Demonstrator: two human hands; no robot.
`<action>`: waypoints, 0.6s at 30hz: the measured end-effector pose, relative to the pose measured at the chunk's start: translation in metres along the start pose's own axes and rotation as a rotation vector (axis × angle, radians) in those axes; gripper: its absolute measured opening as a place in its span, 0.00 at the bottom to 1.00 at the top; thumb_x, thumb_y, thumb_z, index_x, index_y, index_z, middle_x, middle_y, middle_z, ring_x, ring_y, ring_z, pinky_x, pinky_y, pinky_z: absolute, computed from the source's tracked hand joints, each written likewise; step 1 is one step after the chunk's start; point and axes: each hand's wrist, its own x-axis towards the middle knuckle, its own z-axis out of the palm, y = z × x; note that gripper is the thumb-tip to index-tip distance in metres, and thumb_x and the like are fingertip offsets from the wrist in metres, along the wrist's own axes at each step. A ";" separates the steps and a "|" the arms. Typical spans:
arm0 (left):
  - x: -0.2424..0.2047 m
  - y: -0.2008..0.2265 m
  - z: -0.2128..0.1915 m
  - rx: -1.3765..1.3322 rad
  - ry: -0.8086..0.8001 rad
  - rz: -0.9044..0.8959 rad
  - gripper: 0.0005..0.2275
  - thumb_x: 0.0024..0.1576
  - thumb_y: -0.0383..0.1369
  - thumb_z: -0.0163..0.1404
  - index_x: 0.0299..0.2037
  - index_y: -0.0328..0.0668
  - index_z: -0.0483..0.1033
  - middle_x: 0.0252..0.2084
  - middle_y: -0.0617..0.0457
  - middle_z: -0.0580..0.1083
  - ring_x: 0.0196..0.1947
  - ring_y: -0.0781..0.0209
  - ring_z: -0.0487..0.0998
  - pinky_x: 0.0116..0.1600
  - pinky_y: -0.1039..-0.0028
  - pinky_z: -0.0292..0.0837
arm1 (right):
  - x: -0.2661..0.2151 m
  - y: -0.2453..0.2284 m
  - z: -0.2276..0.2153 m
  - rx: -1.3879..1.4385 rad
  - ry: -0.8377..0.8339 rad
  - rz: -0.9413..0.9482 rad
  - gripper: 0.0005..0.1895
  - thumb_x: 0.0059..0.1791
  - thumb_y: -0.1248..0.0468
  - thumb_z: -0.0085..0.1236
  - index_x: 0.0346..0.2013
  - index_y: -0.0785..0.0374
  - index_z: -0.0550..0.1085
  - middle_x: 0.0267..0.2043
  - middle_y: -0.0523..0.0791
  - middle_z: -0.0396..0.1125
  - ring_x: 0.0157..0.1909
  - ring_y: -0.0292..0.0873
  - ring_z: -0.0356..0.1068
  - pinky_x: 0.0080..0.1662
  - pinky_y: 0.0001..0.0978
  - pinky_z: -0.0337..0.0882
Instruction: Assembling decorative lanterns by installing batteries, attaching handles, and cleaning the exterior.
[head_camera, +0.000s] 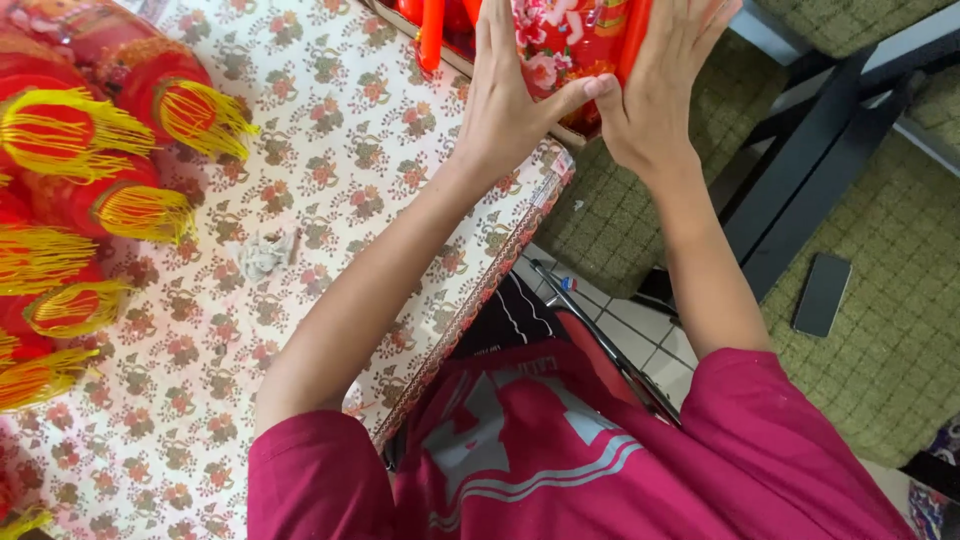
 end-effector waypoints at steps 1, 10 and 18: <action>-0.001 -0.001 -0.001 -0.016 0.009 0.006 0.54 0.58 0.60 0.68 0.78 0.52 0.34 0.82 0.49 0.43 0.84 0.49 0.46 0.84 0.53 0.60 | -0.001 0.001 0.003 -0.062 -0.014 0.021 0.51 0.53 0.28 0.18 0.78 0.61 0.37 0.84 0.52 0.33 0.86 0.55 0.28 0.79 0.60 0.16; -0.049 -0.003 -0.060 -0.046 -0.023 -0.014 0.39 0.73 0.48 0.52 0.79 0.55 0.29 0.82 0.48 0.39 0.84 0.50 0.43 0.80 0.54 0.67 | -0.002 -0.035 0.007 -0.024 0.455 -0.088 0.40 0.53 0.35 0.39 0.71 0.58 0.60 0.77 0.45 0.49 0.81 0.52 0.35 0.76 0.62 0.13; -0.108 0.045 -0.190 0.371 0.085 0.022 0.13 0.66 0.38 0.50 0.55 0.40 0.75 0.51 0.45 0.76 0.49 0.49 0.79 0.42 0.62 0.75 | 0.033 -0.173 0.004 0.235 0.487 -0.595 0.16 0.55 0.62 0.45 0.36 0.67 0.79 0.43 0.50 0.75 0.66 0.58 0.58 0.64 0.67 0.41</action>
